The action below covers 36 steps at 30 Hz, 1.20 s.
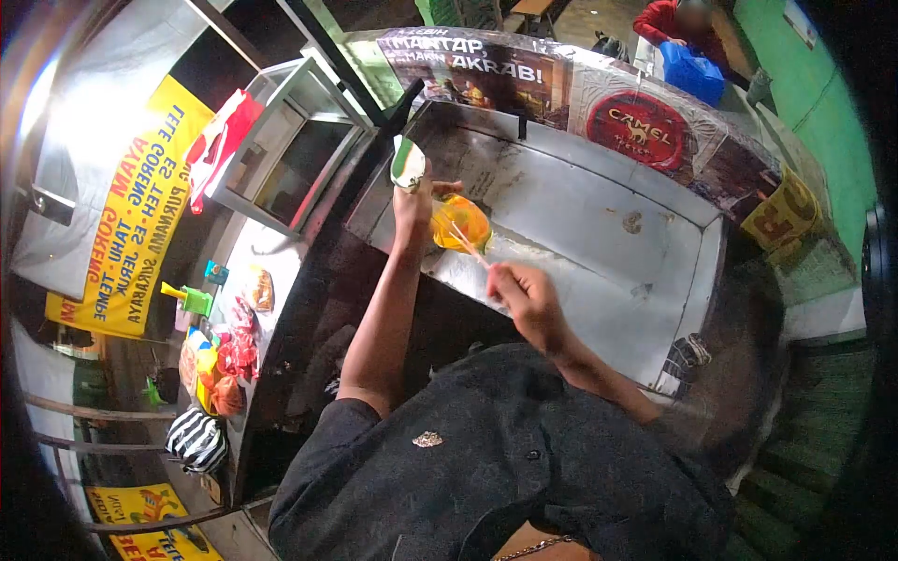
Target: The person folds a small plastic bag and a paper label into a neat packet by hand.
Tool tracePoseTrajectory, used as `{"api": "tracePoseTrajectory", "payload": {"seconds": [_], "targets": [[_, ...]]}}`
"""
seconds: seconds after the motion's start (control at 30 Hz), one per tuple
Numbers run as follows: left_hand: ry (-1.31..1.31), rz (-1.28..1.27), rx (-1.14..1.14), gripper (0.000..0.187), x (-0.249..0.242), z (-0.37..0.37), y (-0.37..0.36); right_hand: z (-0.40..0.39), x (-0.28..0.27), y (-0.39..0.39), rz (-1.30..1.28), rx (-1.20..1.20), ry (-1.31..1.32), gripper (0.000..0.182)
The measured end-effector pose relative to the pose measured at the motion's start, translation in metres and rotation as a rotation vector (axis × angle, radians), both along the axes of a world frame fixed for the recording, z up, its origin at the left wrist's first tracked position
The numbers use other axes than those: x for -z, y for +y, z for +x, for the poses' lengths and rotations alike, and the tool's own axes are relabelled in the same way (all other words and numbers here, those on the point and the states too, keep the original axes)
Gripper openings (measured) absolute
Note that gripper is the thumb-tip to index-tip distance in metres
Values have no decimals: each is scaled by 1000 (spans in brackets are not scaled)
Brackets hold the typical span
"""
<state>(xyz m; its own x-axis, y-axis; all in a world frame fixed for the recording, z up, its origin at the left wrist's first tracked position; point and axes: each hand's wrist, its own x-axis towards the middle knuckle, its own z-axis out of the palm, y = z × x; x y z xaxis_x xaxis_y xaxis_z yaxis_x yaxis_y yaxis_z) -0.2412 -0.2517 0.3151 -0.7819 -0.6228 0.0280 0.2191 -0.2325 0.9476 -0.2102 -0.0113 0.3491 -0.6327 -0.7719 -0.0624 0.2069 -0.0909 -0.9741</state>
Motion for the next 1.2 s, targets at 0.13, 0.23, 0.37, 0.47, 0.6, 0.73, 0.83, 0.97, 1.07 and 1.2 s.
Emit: {"api": "tracePoseTrajectory", "payload": {"seconds": [0.13, 0.23, 0.37, 0.47, 0.6, 0.73, 0.83, 0.97, 1.07, 1.2], "targets": [[88, -49, 299, 59, -46, -14, 17, 22, 39, -16, -321, -390, -745, 29], [131, -21, 545, 61, -108, -15, 51, 7, 89, -64, -457, -500, -850, 27], [114, -137, 678, 62, -152, 2, 72, -62, 41, -94, -604, -274, -1205, 19], [78, -390, 559, 57, -160, 26, 67, -148, 6, -82, -540, -207, 195, 17], [17, -304, 247, 36, -124, 26, 26, -162, -80, -47, -249, 114, 936, 14], [156, -8, 89, 22, -90, -4, -2, -100, -92, -46, -209, 360, 863, 14], [147, 31, -31, 21, -77, -17, 3, -99, -71, -55, -219, 369, 410, 15], [148, -141, 279, 26, -80, -2, 24, -153, -68, -39, -186, 221, 101, 18], [126, -22, 529, 37, -82, 13, 35, -201, -41, -42, -267, -53, -502, 14], [-100, -369, 462, 46, -68, 26, 54, -198, -58, -50, -310, -244, -770, 14]]}}
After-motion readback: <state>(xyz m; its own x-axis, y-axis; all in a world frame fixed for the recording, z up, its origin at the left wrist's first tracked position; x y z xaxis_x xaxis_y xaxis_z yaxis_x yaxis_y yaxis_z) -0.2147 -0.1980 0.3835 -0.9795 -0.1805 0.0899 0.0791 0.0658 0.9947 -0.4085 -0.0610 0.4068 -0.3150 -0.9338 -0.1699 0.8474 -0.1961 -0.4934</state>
